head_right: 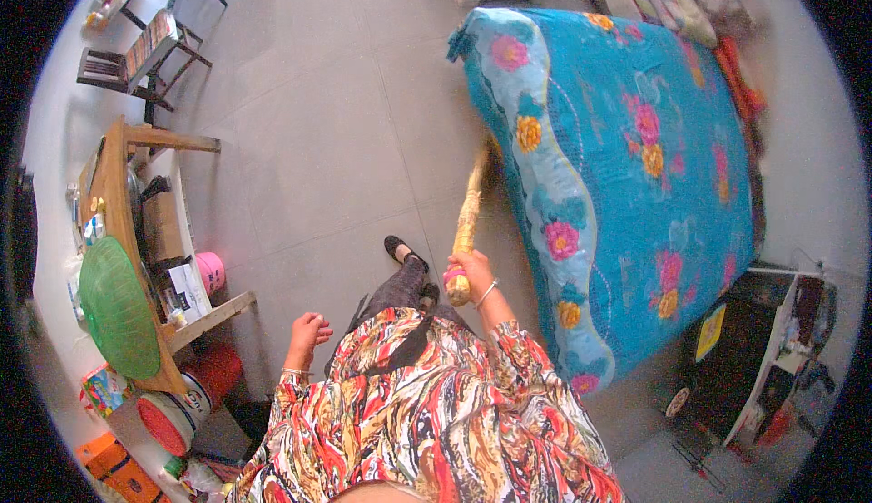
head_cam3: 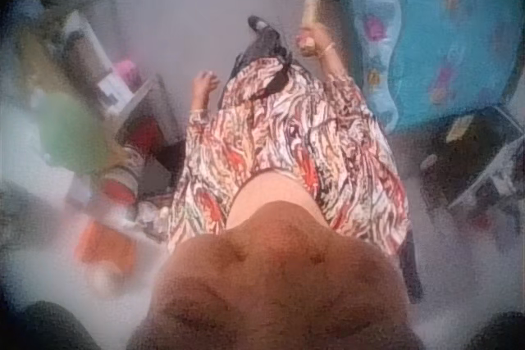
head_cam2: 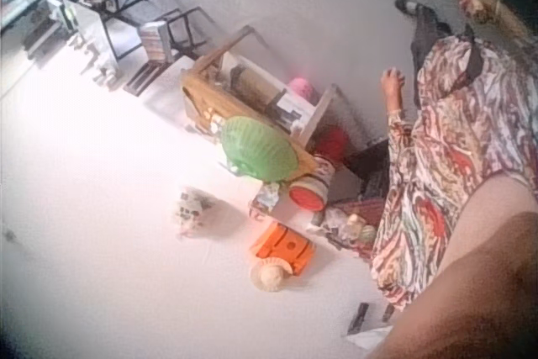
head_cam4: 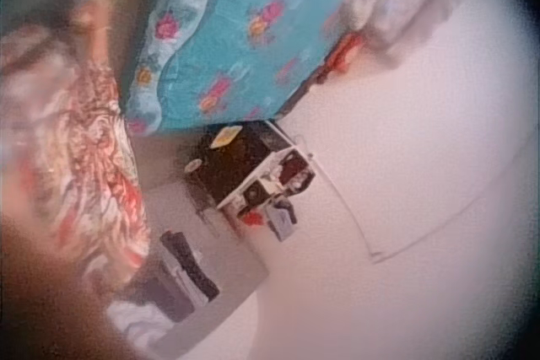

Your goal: The person sweeps the floor of a room while holding a piece of food in one hand and a broom in the other.

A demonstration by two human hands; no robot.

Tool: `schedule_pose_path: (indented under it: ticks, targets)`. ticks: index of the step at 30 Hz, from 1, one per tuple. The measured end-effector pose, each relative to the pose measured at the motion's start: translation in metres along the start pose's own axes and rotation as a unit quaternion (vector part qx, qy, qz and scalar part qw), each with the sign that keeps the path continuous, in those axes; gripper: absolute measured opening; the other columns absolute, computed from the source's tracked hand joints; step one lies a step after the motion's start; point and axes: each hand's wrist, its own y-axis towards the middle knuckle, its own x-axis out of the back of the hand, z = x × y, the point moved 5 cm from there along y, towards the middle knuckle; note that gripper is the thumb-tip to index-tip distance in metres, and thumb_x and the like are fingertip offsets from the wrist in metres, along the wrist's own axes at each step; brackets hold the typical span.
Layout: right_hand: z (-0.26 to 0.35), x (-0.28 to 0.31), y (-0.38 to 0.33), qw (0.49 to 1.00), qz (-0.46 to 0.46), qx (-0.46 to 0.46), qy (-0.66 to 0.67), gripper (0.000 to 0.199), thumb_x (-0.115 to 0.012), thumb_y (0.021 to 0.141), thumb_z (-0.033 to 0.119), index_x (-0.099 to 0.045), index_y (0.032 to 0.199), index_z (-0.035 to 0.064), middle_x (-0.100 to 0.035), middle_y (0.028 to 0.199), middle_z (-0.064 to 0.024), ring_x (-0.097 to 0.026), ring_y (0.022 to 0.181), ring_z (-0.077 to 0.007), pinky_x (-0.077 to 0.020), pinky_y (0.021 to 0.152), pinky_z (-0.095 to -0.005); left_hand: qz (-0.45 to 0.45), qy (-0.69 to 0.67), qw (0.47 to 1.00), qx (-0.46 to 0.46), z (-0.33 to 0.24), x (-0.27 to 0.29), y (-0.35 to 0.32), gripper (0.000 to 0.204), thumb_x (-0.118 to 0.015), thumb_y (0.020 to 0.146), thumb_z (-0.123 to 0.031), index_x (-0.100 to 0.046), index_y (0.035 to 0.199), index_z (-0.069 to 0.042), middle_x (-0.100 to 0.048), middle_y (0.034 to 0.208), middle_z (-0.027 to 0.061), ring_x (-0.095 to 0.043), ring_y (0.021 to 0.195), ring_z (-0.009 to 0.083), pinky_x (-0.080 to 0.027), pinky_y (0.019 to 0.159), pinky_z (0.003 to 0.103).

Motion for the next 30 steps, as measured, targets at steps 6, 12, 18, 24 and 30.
schedule_pose_path:
  ticks: [6, 12, 18, 24, 30]
  targets:
    - [0.012, -0.061, -0.025, 0.984, 0.084, -0.015, -0.159, 0.016, -0.057, 0.083, 0.006, -0.052, 0.097, 0.0048, -0.056, 0.07, -0.0094, -0.059, 0.055, -0.0195, -0.0515, 0.045, -0.0348, 0.02, -0.02, 0.999, -0.022, -0.035, 0.018, -0.006, 0.026, -0.054, 0.089, -0.019, -0.056, 0.105, 0.001, -0.063, 0.091, 0.0105, -0.064, 0.07, 0.0179, -0.05, 0.056, 0.027]
    - [0.042, -0.079, -0.073, 0.984, 0.137, -0.047, -0.108, 0.025, -0.059, 0.078, 0.004, -0.05, 0.102, 0.0033, -0.057, 0.07, -0.0082, -0.059, 0.055, -0.019, -0.0517, 0.047, -0.0333, -0.031, -0.071, 0.997, -0.007, -0.009, 0.047, -0.024, 0.025, -0.054, 0.089, -0.017, -0.055, 0.107, 0.0, -0.063, 0.089, 0.0105, -0.064, 0.068, 0.0183, -0.05, 0.055, 0.027]
    - [0.064, -0.068, -0.075, 0.991, 0.077, 0.022, -0.107, 0.029, -0.057, 0.079, 0.004, -0.048, 0.106, 0.0034, -0.056, 0.07, -0.0107, -0.058, 0.051, -0.0218, -0.0518, 0.044, -0.0379, -0.049, -0.126, 0.991, 0.002, 0.037, 0.069, -0.034, 0.023, -0.053, 0.09, -0.016, -0.055, 0.104, 0.001, -0.061, 0.085, 0.0099, -0.063, 0.064, 0.0182, -0.049, 0.051, 0.027]
    - [0.096, -0.039, -0.015, 0.996, 0.001, 0.055, -0.07, 0.01, -0.058, 0.079, 0.006, -0.051, 0.082, 0.0, -0.056, 0.064, -0.0118, -0.06, 0.051, -0.0246, -0.0522, 0.043, -0.0401, -0.042, -0.126, 0.991, 0.008, 0.082, 0.065, -0.03, 0.025, -0.053, 0.091, -0.02, -0.053, 0.108, -0.001, -0.063, 0.095, 0.0147, -0.066, 0.069, 0.0218, -0.053, 0.054, 0.03]
    - [0.017, -0.153, -0.007, 0.989, 0.045, 0.009, -0.141, 0.013, -0.061, 0.077, 0.009, -0.051, 0.082, 0.0011, -0.056, 0.063, -0.0109, -0.061, 0.054, -0.0246, -0.0524, 0.045, -0.0406, -0.075, -0.224, 0.97, 0.053, 0.154, 0.087, -0.04, 0.02, -0.055, 0.089, -0.017, -0.057, 0.103, -0.003, -0.063, 0.087, 0.0079, -0.065, 0.068, 0.0182, -0.052, 0.055, 0.028]
